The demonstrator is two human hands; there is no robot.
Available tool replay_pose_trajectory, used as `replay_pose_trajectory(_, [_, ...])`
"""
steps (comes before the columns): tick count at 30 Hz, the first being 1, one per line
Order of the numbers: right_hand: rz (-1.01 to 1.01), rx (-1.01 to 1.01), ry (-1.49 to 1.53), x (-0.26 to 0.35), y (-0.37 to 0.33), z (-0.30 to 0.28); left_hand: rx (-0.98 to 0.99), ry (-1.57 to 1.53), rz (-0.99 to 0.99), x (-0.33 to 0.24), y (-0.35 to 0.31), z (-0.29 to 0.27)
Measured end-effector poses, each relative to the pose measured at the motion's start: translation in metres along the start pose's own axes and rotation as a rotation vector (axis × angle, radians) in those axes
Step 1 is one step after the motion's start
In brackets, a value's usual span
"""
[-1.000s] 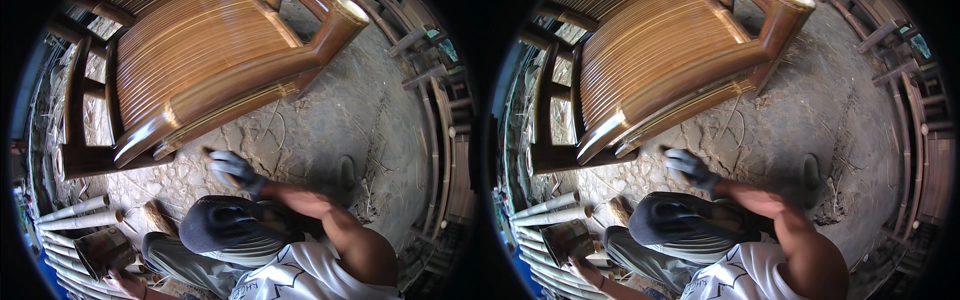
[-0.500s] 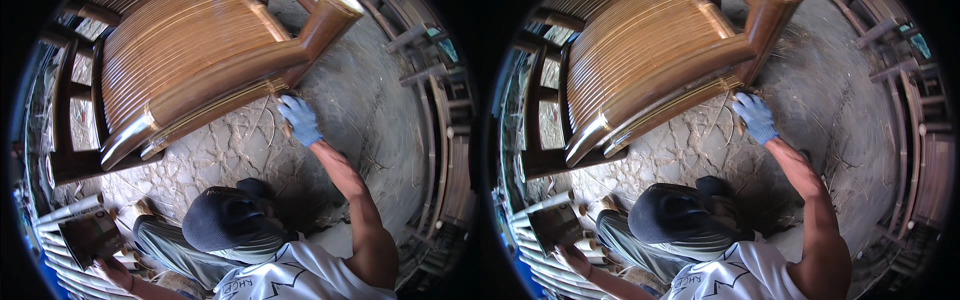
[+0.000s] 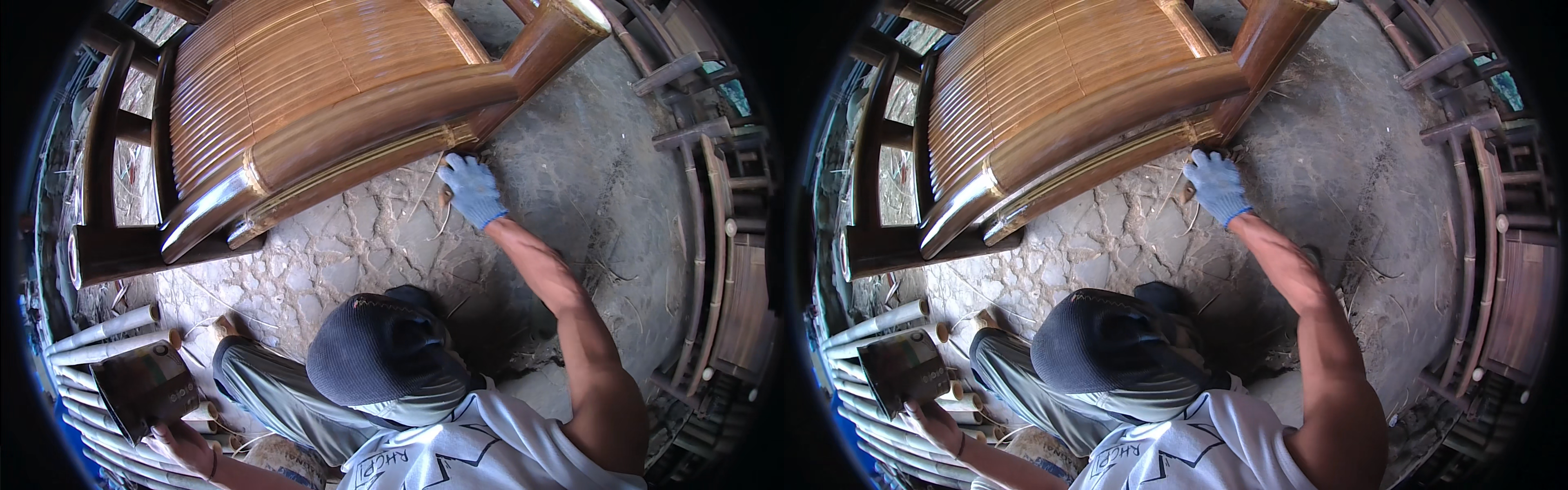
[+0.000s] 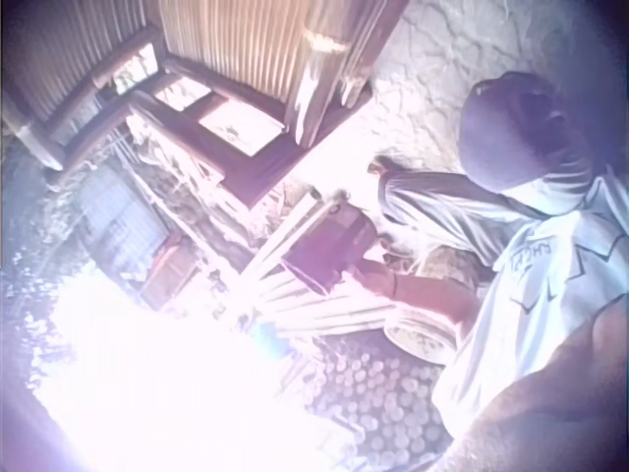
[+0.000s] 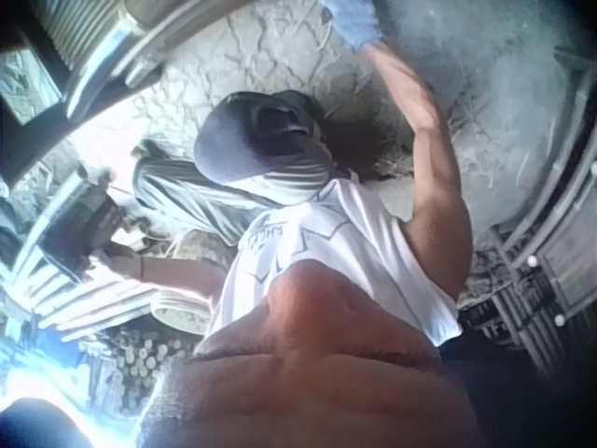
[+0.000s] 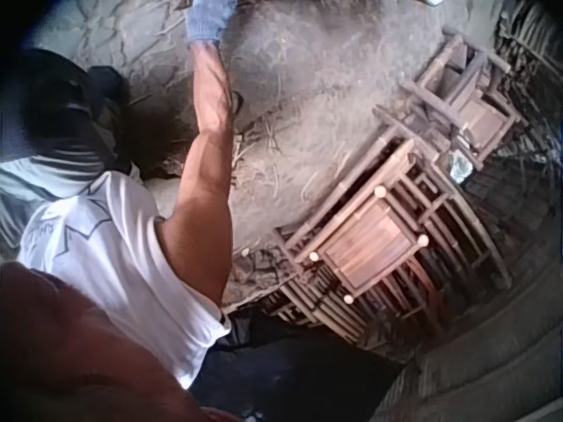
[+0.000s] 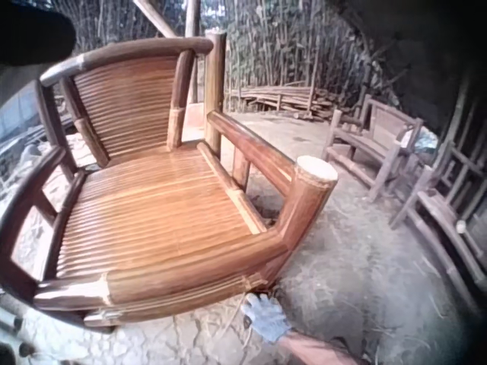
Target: The person applies a dark varnish to a bamboo chair using a brush. They dip the brush into a can held in the left hand and coat the chair's frame and seat slats. The person moves around the chair to cover different sides and eventually lifts the chair to treat the underside.
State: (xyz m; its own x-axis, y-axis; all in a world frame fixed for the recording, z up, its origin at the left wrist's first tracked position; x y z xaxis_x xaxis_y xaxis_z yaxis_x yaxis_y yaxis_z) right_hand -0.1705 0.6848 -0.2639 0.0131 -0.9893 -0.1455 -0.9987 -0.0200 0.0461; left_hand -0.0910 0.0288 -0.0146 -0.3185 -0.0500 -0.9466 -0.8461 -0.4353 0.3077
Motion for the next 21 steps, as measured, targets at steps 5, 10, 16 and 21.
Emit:
replay_pose_trajectory(5, [-0.223,-0.243,0.016,-0.045,-0.041,-0.081,-0.025,-0.002,-0.019,0.012,0.007,-0.007])
replay_pose_trajectory(10, [-0.339,-0.422,0.151,-0.082,-0.043,-0.179,-0.011,-0.025,-0.003,0.015,0.011,0.02])
replay_pose_trajectory(16, [-0.271,-0.866,0.41,-0.144,-0.077,-0.285,0.005,0.02,-0.016,0.021,0.034,0.011])
replay_pose_trajectory(21, [0.139,-1.081,1.785,-0.145,-0.053,-0.284,0.008,-0.004,-0.024,-0.001,0.039,0.051])
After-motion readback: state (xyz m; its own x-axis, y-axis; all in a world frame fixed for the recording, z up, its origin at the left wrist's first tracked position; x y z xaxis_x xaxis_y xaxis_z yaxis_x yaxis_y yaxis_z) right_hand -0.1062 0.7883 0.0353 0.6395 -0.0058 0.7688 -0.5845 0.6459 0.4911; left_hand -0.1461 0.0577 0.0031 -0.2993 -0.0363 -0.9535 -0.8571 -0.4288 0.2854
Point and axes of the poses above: each hand's wrist, its own y-axis towards the middle knuckle, its own z-axis out of the palm, x = y × z, the point moved 7 cm from there along y, towards the middle knuckle, and after that the axes turned 9 degrees about -y, right-handed, at the moved point
